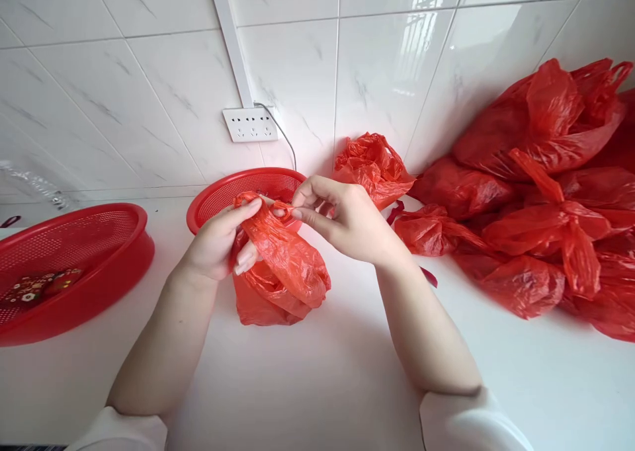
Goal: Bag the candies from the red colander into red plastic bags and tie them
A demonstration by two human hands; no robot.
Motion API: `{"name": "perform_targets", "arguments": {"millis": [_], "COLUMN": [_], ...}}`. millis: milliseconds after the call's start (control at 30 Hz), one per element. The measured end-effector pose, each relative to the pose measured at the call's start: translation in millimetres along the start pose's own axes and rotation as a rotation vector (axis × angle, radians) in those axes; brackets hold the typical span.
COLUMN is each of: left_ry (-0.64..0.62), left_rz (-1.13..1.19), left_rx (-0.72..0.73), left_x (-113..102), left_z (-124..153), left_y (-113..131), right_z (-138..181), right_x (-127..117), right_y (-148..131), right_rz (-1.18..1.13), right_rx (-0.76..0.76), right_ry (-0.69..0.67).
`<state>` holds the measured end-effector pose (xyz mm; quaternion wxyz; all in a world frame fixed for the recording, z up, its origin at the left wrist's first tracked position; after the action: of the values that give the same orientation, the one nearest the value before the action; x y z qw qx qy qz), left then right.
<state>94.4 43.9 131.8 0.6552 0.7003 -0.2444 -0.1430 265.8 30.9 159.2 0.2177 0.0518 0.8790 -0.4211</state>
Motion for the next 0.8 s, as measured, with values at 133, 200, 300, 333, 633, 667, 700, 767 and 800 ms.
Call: {"name": "perform_targets", "arguments": {"millis": [133, 200, 300, 333, 633, 667, 700, 767, 800], "left_ry": [0.020, 0.006, -0.080, -0.124, -0.005, -0.001, -0.008, -0.025, -0.025], "left_rz": [0.025, 0.076, 0.163, 0.161, -0.788, -0.821, -0.831, -0.802, -0.773], "left_rx": [-0.010, -0.004, 0.006, 0.024, 0.621, 0.698, 0.758, 0.819, 0.830], "left_x": [-7, -9, -6, -4, -1, 1, 2, 4, 4], "left_z": [0, 0, 1, 2, 21, 22, 22, 20, 18], "left_y": [3, 5, 7, 8, 36, 38, 37, 35, 34], "right_z": [1, 2, 4, 4, -5, -6, -7, -9, -10], "right_x": [-3, 0, 12, 17, 50, 51, 52, 50, 47], "right_y": [-13, -17, -16, -14, 29, 31, 32, 33, 34], "right_rz": [0.097, 0.149, 0.125, 0.071, -0.537, -0.557, -0.572, -0.581, -0.582], "right_rx": [-0.216, -0.310, -0.346, -0.328, 0.180, 0.202, 0.208, 0.187, 0.172], "right_ry": [-0.060, -0.130, -0.272, -0.316, -0.287, -0.290, -0.285, -0.230, -0.191]}}
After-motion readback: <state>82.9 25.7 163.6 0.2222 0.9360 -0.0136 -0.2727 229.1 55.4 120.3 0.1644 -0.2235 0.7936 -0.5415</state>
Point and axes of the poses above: each hand's wrist, its own z-axis away from the middle knuckle, its own x-axis out of the palm, y = z × x, the point moved 5 cm from there along -z, towards the middle knuckle, and after that the axes turned 4 degrees about x, right-handed, at the moved point
